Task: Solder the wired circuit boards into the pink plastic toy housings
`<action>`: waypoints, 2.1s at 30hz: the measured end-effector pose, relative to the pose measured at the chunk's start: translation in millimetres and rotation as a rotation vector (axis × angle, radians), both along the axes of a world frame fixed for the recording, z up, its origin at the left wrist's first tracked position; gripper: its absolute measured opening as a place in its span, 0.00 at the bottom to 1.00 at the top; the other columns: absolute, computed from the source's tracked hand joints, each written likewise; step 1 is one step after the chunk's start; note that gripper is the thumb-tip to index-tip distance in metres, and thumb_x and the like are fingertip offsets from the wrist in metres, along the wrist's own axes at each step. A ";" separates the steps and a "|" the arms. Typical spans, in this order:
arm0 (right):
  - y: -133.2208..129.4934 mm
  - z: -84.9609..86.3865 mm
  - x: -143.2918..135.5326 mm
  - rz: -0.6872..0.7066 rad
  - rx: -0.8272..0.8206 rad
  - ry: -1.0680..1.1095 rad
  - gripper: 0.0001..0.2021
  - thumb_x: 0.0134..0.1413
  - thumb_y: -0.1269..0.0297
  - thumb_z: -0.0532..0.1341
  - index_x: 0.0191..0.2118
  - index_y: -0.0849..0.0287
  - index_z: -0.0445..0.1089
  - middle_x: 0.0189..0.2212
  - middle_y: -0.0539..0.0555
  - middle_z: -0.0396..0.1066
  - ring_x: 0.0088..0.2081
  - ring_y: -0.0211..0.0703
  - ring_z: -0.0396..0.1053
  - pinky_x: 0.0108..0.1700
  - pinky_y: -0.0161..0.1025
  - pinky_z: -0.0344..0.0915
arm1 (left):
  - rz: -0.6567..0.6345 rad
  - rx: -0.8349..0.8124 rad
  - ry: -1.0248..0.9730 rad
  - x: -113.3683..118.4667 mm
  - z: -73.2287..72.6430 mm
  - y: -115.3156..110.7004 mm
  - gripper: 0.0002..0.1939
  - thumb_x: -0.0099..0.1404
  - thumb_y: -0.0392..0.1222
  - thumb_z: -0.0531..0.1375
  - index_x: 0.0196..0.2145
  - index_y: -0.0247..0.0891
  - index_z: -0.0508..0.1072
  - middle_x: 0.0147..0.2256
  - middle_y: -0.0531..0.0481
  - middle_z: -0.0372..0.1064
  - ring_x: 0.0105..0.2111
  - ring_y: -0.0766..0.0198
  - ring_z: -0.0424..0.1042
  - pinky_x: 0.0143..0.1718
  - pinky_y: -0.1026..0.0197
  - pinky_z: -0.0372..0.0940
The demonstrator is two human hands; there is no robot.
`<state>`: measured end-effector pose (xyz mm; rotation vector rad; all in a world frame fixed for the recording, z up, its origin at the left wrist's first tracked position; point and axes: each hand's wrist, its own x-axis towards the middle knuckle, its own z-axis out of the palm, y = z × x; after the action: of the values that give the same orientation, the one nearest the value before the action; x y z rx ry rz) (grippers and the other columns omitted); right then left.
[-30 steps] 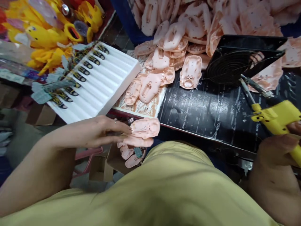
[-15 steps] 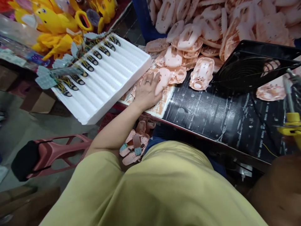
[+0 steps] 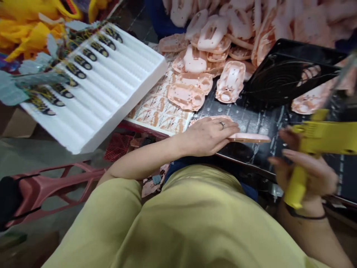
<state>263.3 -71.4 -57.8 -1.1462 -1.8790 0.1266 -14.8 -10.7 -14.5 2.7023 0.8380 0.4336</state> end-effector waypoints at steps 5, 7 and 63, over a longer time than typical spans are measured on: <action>18.1 0.5 -17.8 0.091 0.152 -0.193 0.24 0.51 0.66 0.74 0.53 0.53 0.69 0.52 0.58 0.76 0.48 0.51 0.78 0.48 0.44 0.79 | -0.022 -0.004 0.114 19.7 2.0 8.0 0.21 0.76 0.41 0.48 0.61 0.34 0.68 0.60 0.35 0.69 0.59 0.52 0.71 0.57 0.52 0.68; 20.3 -0.7 -19.5 0.040 0.154 -0.130 0.23 0.53 0.69 0.72 0.54 0.54 0.68 0.49 0.56 0.78 0.44 0.48 0.80 0.44 0.40 0.79 | -0.019 0.030 0.121 18.7 -1.2 11.8 0.25 0.76 0.49 0.50 0.64 0.33 0.65 0.65 0.30 0.61 0.60 0.48 0.69 0.57 0.48 0.67; 11.0 -23.2 2.4 -0.096 0.244 -0.055 0.20 0.55 0.76 0.66 0.51 0.51 0.66 0.55 0.55 0.74 0.54 0.51 0.75 0.53 0.56 0.75 | -0.353 0.191 0.095 78.6 -46.3 65.7 0.28 0.75 0.53 0.51 0.67 0.39 0.64 0.68 0.39 0.58 0.69 0.48 0.55 0.69 0.43 0.48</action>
<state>265.7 -60.5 -81.0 -1.0773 -1.8262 -0.1847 63.9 55.0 -60.8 2.9846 0.3405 0.3206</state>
